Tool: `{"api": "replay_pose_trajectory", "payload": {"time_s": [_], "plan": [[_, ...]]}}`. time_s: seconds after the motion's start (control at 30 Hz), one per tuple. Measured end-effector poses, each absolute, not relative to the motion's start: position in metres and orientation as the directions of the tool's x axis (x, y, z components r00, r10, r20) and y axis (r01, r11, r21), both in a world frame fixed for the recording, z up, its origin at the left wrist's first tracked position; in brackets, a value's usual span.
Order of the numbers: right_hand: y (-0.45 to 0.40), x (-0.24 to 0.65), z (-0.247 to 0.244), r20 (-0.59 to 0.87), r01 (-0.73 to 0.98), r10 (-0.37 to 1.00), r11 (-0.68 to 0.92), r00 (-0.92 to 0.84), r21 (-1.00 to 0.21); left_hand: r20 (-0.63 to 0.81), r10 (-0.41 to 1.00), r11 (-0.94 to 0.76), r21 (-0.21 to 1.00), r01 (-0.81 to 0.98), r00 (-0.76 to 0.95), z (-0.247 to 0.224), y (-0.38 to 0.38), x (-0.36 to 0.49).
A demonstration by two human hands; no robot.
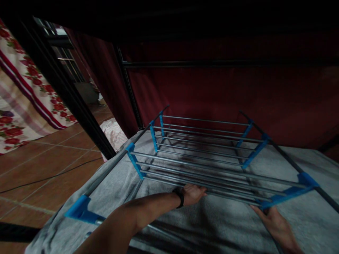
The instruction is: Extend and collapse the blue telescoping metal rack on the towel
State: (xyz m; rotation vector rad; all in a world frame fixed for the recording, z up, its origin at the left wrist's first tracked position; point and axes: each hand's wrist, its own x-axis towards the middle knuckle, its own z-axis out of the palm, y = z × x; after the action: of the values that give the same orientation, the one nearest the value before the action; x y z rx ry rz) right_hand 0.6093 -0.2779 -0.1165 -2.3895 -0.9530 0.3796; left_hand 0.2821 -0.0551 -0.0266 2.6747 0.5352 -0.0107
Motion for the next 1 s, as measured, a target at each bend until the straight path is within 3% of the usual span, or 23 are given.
{"api": "replay_pose_trajectory", "payload": {"time_s": [0.23,0.77,1.0], "plan": [[-0.271,0.578,-0.078,0.144,0.569,0.703,-0.420,0.697,-0.707,-0.171,0.377,-0.827,0.381,0.414,0.910,-0.027,-0.046,0.283],[-0.267,0.560,-0.067,0.169,0.577,0.722,-0.365,0.671,-0.731,-0.180,0.357,-0.812,0.425,0.400,0.917,-0.030,-0.037,0.282],[-0.268,0.571,-0.084,0.084,0.464,0.689,-0.387,0.720,-0.797,-0.177,0.339,-0.827,0.411,0.382,0.924,-0.022,-0.046,0.278]]}}
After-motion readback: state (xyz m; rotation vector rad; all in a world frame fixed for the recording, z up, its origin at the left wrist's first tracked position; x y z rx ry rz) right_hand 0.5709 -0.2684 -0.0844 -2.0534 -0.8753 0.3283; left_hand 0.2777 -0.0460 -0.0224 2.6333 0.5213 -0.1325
